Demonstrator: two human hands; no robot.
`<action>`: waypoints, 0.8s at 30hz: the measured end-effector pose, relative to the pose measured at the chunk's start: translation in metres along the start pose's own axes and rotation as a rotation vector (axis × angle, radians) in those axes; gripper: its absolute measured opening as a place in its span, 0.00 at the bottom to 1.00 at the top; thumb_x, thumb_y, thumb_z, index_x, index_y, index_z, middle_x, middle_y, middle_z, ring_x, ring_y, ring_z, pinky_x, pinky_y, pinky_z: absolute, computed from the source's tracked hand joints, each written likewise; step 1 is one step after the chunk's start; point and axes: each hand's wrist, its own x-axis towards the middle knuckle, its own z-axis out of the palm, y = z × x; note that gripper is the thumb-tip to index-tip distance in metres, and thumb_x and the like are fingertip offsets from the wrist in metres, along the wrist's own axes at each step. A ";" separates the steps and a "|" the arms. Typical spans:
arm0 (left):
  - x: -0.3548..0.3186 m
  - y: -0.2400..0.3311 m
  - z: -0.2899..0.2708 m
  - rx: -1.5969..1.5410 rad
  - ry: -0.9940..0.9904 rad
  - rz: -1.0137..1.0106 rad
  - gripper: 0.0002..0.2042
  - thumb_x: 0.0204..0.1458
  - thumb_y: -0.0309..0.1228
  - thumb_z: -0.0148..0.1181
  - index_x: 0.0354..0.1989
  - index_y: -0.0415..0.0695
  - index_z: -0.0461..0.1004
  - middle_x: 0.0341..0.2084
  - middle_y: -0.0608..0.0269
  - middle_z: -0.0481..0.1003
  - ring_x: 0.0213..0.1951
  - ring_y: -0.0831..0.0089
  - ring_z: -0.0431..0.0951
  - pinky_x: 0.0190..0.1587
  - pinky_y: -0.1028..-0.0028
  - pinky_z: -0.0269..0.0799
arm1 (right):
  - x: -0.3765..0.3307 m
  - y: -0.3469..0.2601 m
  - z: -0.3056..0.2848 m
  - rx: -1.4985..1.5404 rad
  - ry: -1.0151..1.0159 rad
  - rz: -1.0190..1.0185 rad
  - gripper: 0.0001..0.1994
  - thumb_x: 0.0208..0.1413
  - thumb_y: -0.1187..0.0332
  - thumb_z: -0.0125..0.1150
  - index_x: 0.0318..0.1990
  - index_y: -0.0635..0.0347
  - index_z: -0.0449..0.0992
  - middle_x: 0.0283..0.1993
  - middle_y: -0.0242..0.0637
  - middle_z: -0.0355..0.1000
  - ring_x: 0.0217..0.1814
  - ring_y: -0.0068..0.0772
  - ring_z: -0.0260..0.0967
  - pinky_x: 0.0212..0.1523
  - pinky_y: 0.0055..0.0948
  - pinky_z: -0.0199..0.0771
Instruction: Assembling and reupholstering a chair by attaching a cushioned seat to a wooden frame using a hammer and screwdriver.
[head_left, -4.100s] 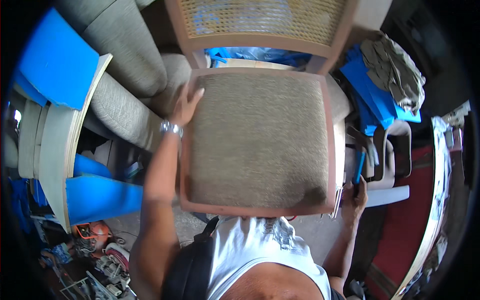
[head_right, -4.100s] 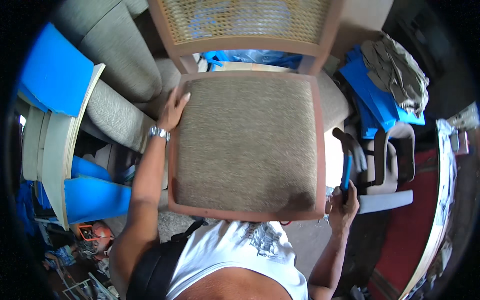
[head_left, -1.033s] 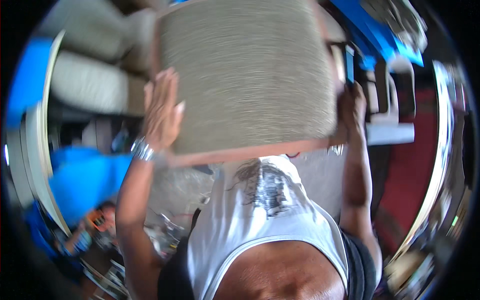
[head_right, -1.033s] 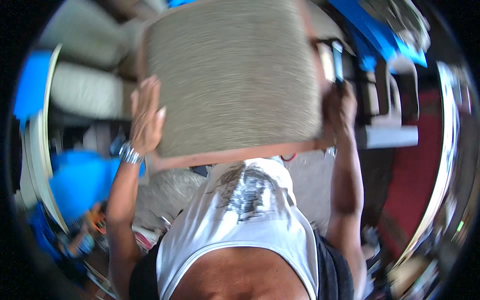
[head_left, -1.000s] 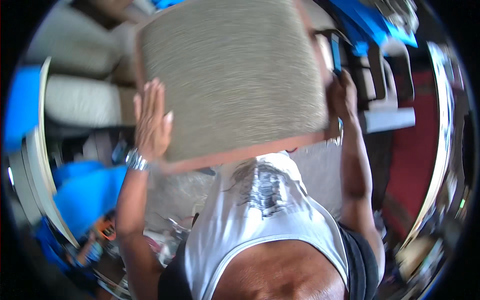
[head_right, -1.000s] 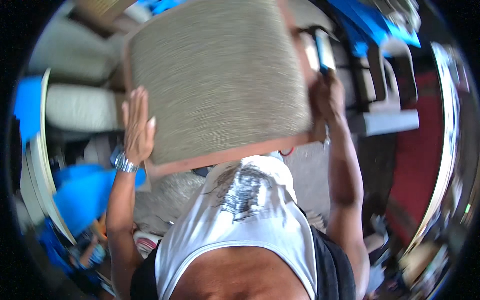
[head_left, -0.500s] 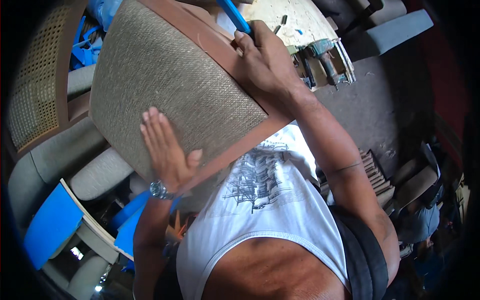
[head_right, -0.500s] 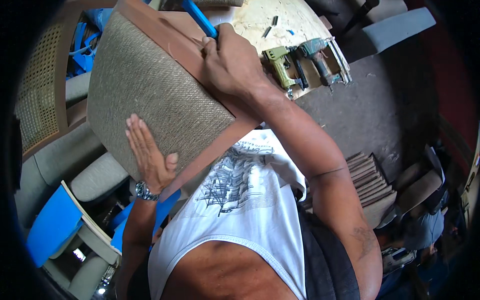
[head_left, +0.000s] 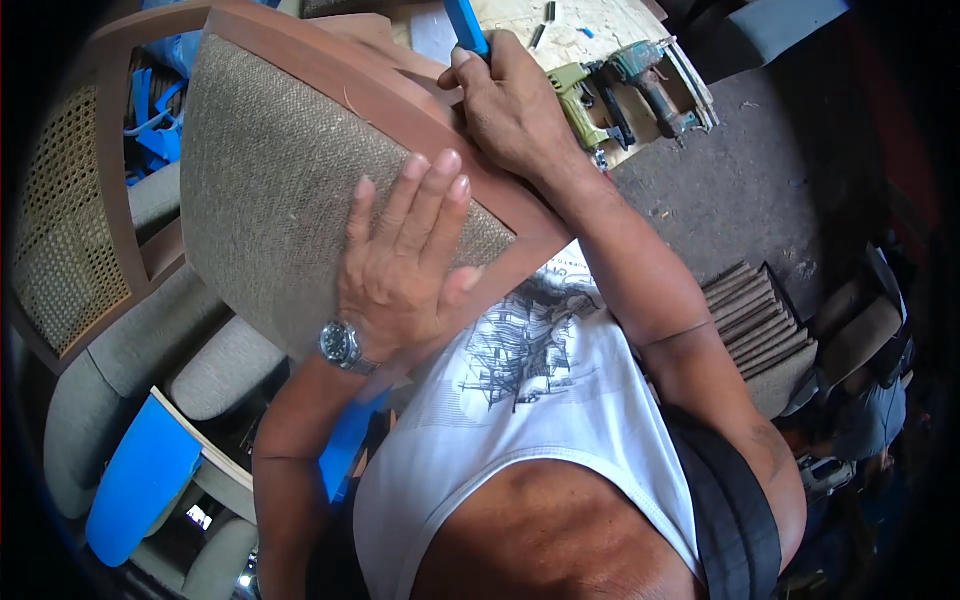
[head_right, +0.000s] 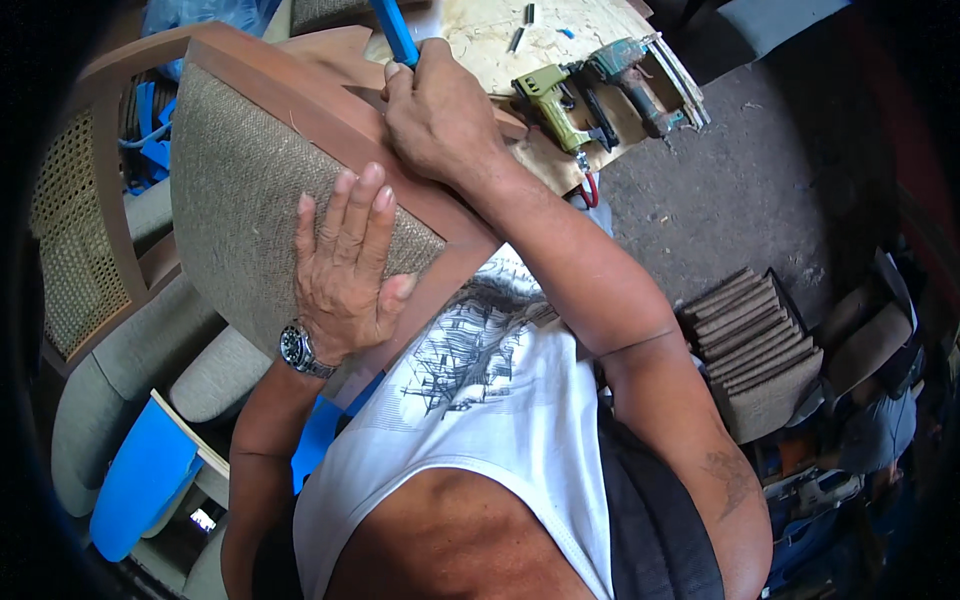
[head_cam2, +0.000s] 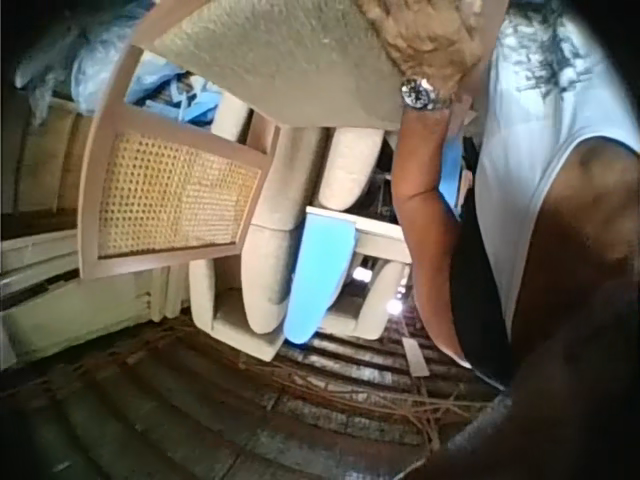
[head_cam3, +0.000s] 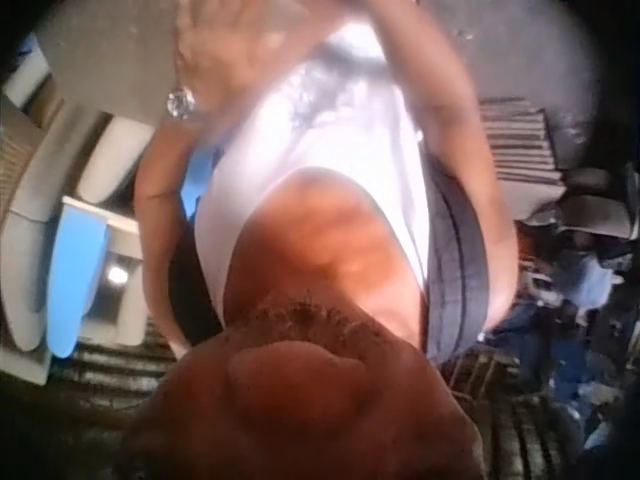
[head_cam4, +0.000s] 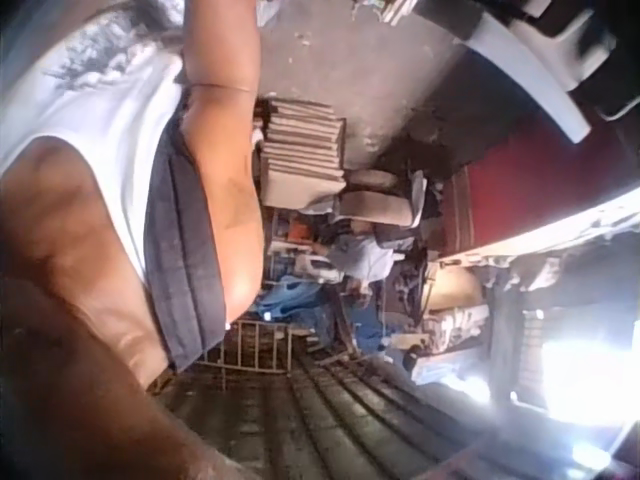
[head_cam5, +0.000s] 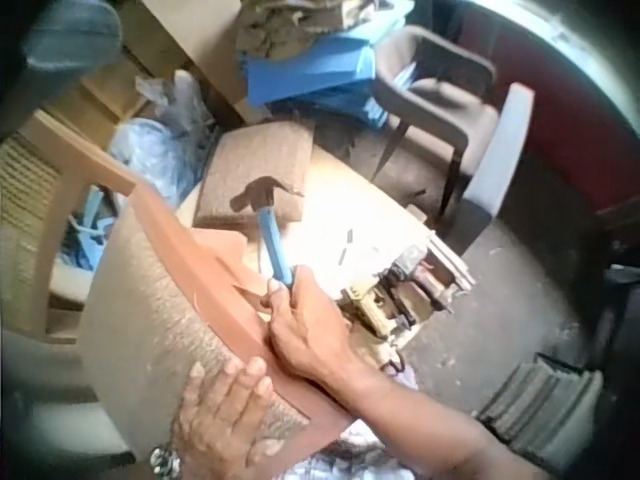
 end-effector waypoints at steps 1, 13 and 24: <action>0.002 0.001 0.001 0.001 0.001 -0.014 0.34 0.63 0.51 0.36 0.72 0.41 0.52 0.71 0.50 0.52 0.74 0.55 0.47 0.71 0.47 0.32 | 0.001 -0.001 0.000 -0.044 -0.016 0.015 0.18 0.63 0.59 0.49 0.39 0.72 0.67 0.32 0.54 0.76 0.39 0.59 0.75 0.45 0.50 0.72; 0.006 0.056 -0.030 0.066 0.161 -0.114 0.34 0.59 0.48 0.47 0.68 0.38 0.57 0.71 0.50 0.52 0.73 0.59 0.48 0.71 0.49 0.36 | -0.035 -0.022 -0.013 -0.124 0.059 -0.032 0.21 0.62 0.56 0.50 0.41 0.73 0.69 0.36 0.63 0.75 0.43 0.64 0.74 0.47 0.51 0.71; -0.040 0.036 -0.062 0.024 0.183 0.383 0.39 0.50 0.66 0.55 0.55 0.40 0.70 0.54 0.49 0.71 0.60 0.54 0.67 0.69 0.57 0.52 | -0.222 -0.007 -0.063 0.015 0.490 -0.173 0.13 0.65 0.61 0.52 0.45 0.63 0.71 0.28 0.34 0.71 0.24 0.22 0.69 0.24 0.25 0.68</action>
